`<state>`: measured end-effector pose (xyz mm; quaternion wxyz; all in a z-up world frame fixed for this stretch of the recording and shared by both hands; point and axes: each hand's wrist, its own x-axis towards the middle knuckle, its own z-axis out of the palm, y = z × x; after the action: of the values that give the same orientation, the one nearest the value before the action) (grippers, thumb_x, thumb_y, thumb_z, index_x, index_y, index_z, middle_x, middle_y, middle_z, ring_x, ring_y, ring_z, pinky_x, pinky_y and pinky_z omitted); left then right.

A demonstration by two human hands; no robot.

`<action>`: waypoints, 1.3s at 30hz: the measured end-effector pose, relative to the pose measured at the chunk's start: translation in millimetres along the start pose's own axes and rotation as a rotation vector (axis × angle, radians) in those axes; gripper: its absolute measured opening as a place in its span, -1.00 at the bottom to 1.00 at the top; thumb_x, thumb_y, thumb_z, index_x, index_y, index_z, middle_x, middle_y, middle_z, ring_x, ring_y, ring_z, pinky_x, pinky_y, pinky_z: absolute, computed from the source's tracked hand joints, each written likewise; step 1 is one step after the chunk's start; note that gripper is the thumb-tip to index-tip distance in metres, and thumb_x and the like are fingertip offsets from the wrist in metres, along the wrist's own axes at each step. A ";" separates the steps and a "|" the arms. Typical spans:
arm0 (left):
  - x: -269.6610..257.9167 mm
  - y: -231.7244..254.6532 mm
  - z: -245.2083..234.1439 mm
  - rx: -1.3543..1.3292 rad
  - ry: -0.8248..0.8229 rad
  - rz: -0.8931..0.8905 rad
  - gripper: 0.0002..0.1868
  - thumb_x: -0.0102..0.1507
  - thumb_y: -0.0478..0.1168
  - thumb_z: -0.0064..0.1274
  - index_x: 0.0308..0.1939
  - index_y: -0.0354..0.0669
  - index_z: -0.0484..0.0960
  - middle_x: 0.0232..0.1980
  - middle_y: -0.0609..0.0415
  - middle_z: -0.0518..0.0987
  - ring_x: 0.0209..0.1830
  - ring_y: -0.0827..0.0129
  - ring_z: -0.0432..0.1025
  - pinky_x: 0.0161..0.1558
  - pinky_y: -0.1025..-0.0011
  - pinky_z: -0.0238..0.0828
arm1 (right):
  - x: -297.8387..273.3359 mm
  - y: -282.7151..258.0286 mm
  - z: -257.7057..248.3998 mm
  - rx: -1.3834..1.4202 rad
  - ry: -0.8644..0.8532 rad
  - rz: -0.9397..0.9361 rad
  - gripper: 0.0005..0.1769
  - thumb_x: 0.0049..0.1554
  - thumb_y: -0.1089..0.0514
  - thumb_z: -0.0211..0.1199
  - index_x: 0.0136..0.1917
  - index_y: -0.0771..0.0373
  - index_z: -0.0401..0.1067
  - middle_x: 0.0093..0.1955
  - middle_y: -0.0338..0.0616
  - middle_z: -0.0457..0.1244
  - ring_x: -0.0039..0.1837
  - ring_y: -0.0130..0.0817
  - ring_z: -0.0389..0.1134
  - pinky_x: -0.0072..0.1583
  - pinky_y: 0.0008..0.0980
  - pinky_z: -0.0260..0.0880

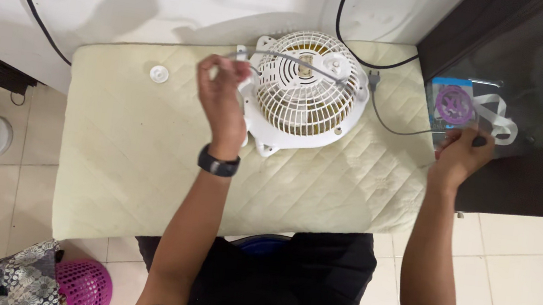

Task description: The person uses a screwdriver to remove screws from the base and rear housing of a white electric fan placed on a mattress. The fan is rotated and repositioned several times while screws are removed and set aside. The clip ends before any reassembly is shown.

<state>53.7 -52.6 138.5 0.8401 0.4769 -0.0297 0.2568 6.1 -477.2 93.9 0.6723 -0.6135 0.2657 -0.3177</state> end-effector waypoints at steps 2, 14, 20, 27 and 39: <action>16.5 1.5 -6.3 -0.139 0.146 -0.064 -0.75 0.44 -0.13 0.05 0.04 -0.18 0.37 -0.03 -0.14 0.65 -0.08 0.29 0.57 0.13 0.29 0.50 | -2.1 13.6 3.3 0.112 0.005 -0.008 -0.86 0.43 0.20 0.06 0.17 0.31 0.20 -0.22 -0.11 0.28 -0.34 -0.46 0.26 -0.31 -0.45 0.17; -19.1 1.9 29.1 -0.197 -0.121 -0.221 -0.68 0.46 -0.07 0.01 0.11 -0.17 0.31 -0.07 -0.16 0.67 -0.07 0.25 0.59 0.11 0.28 0.53 | -85.1 -1.1 61.9 -0.329 -0.362 -0.659 -0.64 0.37 0.47 0.10 0.40 0.35 0.36 0.24 -0.02 0.28 0.15 -0.42 0.31 0.11 -0.48 0.33; -27.1 4.6 39.7 -0.161 -0.145 -0.275 -0.66 0.46 -0.03 -0.01 0.11 -0.17 0.30 -0.11 -0.13 0.67 -0.15 0.27 0.58 0.03 0.31 0.50 | -114.0 -49.7 105.7 -0.211 -0.985 -0.674 -0.67 0.27 0.37 0.19 0.31 0.38 0.41 0.31 -0.03 0.30 0.29 -0.26 0.32 0.23 -0.35 0.33; -6.8 -9.2 25.1 -0.218 -0.029 -0.137 -0.68 0.48 -0.07 -0.04 0.12 -0.18 0.28 -0.05 -0.13 0.65 -0.07 0.27 0.56 0.11 0.29 0.51 | -95.8 -55.1 49.7 -0.200 -1.588 -0.289 -0.92 0.26 0.25 0.24 -0.07 0.31 0.45 -0.09 -0.13 0.37 -0.04 -0.34 0.37 0.02 -0.31 0.40; -3.3 -2.4 38.5 0.092 -0.487 -0.420 -0.50 0.42 -0.12 -0.03 0.40 -0.23 0.33 -0.12 -0.06 0.71 -0.28 0.40 0.61 -0.11 0.42 0.60 | -13.3 -79.3 65.5 0.093 -0.316 -0.197 -0.88 0.50 0.14 0.10 0.21 0.22 0.28 -0.09 -0.10 0.42 -0.28 -0.52 0.22 -0.25 -0.49 0.24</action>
<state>59.5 -86.4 156.6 0.8204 0.5576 -0.1191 -0.0424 38.3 -427.8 179.2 0.6988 -0.6473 0.0806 -0.2936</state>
